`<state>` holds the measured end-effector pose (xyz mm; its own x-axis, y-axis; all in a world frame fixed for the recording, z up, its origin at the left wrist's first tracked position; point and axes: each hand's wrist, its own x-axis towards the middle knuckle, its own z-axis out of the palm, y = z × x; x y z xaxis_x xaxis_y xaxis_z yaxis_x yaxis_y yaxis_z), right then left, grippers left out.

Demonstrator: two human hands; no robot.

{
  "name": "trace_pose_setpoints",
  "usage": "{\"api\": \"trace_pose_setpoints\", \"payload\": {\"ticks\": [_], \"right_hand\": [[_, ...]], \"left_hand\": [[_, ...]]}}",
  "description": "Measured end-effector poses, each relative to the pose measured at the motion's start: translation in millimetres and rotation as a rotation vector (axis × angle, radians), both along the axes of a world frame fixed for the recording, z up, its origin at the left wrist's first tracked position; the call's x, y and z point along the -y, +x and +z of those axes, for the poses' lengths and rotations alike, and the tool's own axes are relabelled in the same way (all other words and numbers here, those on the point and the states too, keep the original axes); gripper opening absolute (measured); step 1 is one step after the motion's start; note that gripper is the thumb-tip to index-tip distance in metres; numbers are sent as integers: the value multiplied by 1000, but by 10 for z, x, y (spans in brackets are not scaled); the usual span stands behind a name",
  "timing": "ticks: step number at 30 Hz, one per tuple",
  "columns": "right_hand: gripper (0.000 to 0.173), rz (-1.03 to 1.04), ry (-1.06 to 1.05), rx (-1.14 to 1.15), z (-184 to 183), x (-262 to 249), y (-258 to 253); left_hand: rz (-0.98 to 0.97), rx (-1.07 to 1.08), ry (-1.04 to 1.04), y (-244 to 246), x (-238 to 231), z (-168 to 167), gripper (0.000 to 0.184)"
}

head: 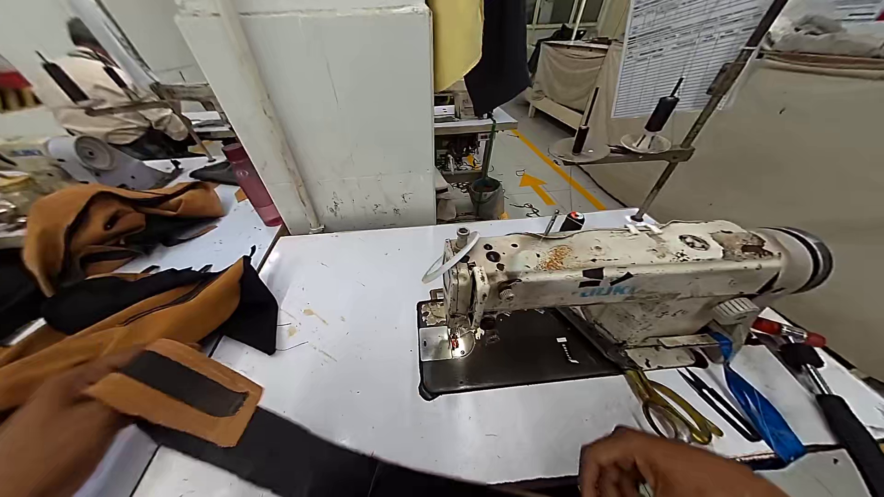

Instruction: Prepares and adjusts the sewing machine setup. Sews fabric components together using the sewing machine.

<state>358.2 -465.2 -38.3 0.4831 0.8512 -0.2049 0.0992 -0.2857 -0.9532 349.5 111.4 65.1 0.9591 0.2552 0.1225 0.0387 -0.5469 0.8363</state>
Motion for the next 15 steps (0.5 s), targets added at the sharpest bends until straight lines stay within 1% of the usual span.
{"api": "trace_pose_setpoints", "payload": {"ticks": [1,2,3,4,5,6,8,9,10,11,12,14,15], "right_hand": [[25,-12,-71,31,8,116,113],[18,-53,-167,79,19,181,207],[14,-88,-271,122,18,213,297],[12,-101,-378,171,10,231,379],[12,-103,-473,217,12,239,447],[15,-101,-545,255,22,243,496],[20,-99,-610,321,28,264,548],[21,-106,-611,354,17,280,562],[21,-116,-609,380,6,291,569],[21,-129,-619,396,6,291,567],[21,-140,-635,402,12,287,555],[21,-155,-677,389,31,261,521],[22,-152,-696,379,35,248,516]], "left_hand": [[4,-83,55,96,-134,-239,21],[17,-154,112,208,-264,-492,21],[49,-199,189,311,-363,-718,26],[92,-221,292,390,-416,-880,29],[133,-198,408,439,-433,-985,30],[175,-137,515,469,-419,-1049,32],[227,-24,676,479,-271,-1056,43],[224,10,721,465,-127,-1020,49],[190,47,733,439,70,-986,50],[116,88,713,392,312,-995,48],[-14,124,667,316,593,-1053,44],[-403,163,555,116,1171,-1278,40],[-619,164,516,33,1397,-1413,42]]}}
